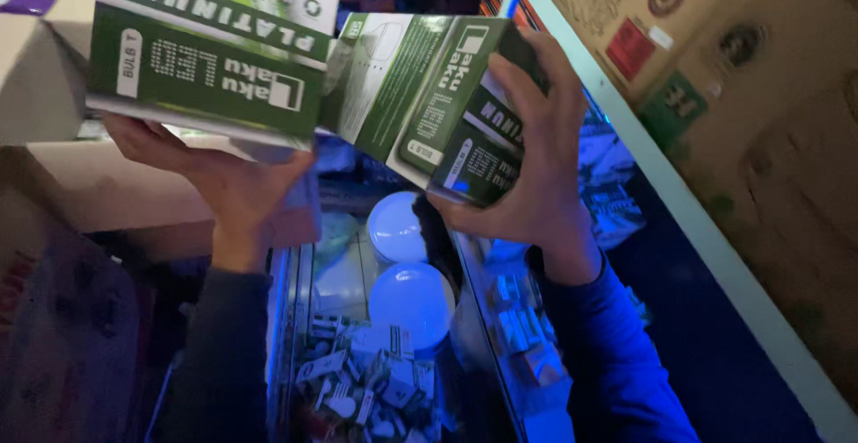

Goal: The person removes boxes of light bulbs from a large cardboard box, handles several individual product boxes, and places them onto stacks on a nearby storage shelf.

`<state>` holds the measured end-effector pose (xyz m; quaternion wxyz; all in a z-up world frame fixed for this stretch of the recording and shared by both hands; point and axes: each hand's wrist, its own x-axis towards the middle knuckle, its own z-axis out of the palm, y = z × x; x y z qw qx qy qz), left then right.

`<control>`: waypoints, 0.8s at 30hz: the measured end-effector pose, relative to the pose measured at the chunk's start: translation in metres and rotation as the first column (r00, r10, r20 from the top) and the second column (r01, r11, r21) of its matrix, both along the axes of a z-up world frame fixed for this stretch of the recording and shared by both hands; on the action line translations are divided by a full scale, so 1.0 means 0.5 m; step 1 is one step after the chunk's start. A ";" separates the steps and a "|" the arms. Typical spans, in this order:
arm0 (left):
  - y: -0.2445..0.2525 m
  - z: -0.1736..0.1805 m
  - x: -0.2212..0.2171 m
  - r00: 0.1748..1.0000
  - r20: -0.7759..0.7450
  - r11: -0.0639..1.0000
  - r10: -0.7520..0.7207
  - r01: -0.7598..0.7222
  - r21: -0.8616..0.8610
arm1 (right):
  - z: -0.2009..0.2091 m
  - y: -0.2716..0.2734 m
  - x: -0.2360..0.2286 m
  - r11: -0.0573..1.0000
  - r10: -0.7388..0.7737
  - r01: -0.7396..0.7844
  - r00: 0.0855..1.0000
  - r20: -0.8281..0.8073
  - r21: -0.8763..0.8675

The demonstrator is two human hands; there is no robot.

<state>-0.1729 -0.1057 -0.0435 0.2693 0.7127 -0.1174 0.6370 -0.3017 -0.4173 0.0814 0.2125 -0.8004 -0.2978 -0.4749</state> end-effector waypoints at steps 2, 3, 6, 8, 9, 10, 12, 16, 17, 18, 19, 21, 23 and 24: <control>-0.018 -0.005 -0.052 0.998 -0.022 0.998 -0.058 0.058 0.011 | -0.004 -0.007 -0.032 0.999 -0.043 0.043 0.999 -0.005 -0.020; -0.029 -0.010 -0.073 0.998 -0.026 0.998 -0.051 0.052 0.029 | -0.008 -0.012 -0.049 0.998 -0.053 0.053 0.999 -0.008 -0.026; -0.058 -0.039 -0.120 0.999 -0.035 0.997 -0.029 0.031 0.067 | -0.024 -0.021 -0.097 0.996 -0.078 0.076 0.996 -0.052 -0.039; -0.079 -0.074 -0.153 0.987 -0.116 0.994 -0.108 0.108 -0.003 | -0.036 -0.032 -0.121 0.994 -0.093 0.087 0.991 -0.092 -0.066; -0.086 -0.092 -0.167 0.978 -0.146 0.989 -0.146 0.143 -0.028 | -0.046 -0.039 -0.130 0.992 -0.103 0.094 0.989 -0.110 -0.081; -0.096 -0.110 -0.180 0.967 -0.176 0.983 -0.183 0.176 -0.055 | -0.055 -0.045 -0.135 0.990 -0.108 0.096 0.987 -0.118 -0.099; -0.111 -0.144 -0.206 0.956 -0.193 0.975 -0.219 0.210 -0.066 | -0.077 -0.046 -0.157 0.987 -0.121 0.104 0.982 -0.144 -0.118; -0.145 -0.212 -0.251 0.899 -0.249 0.932 -0.361 0.339 -0.128 | -0.138 -0.036 -0.184 0.974 -0.190 0.156 0.958 -0.215 -0.165; -0.155 -0.228 -0.257 0.890 -0.241 0.922 -0.387 0.367 -0.125 | -0.155 -0.034 -0.187 0.973 -0.195 0.160 0.953 -0.232 -0.164; -0.165 -0.245 -0.265 0.879 -0.263 0.917 -0.398 0.375 -0.135 | -0.172 -0.032 -0.190 0.973 -0.201 0.163 0.948 -0.249 -0.164; -0.172 -0.262 -0.270 0.871 -0.282 0.915 -0.403 0.377 -0.145 | -0.188 -0.032 -0.191 0.973 -0.201 0.162 0.944 -0.263 -0.164; -0.187 -0.301 -0.285 0.846 -0.374 0.925 -0.379 0.333 -0.184 | -0.218 -0.034 -0.202 0.971 -0.222 0.178 0.918 -0.328 -0.157; -0.201 -0.340 -0.289 0.833 -0.386 0.918 -0.398 0.365 -0.159 | -0.246 -0.040 -0.202 0.970 -0.233 0.187 0.898 -0.374 -0.156; -0.206 -0.359 -0.289 0.825 -0.392 0.913 -0.406 0.380 -0.147 | -0.259 -0.048 -0.199 0.969 -0.237 0.188 0.890 -0.389 -0.159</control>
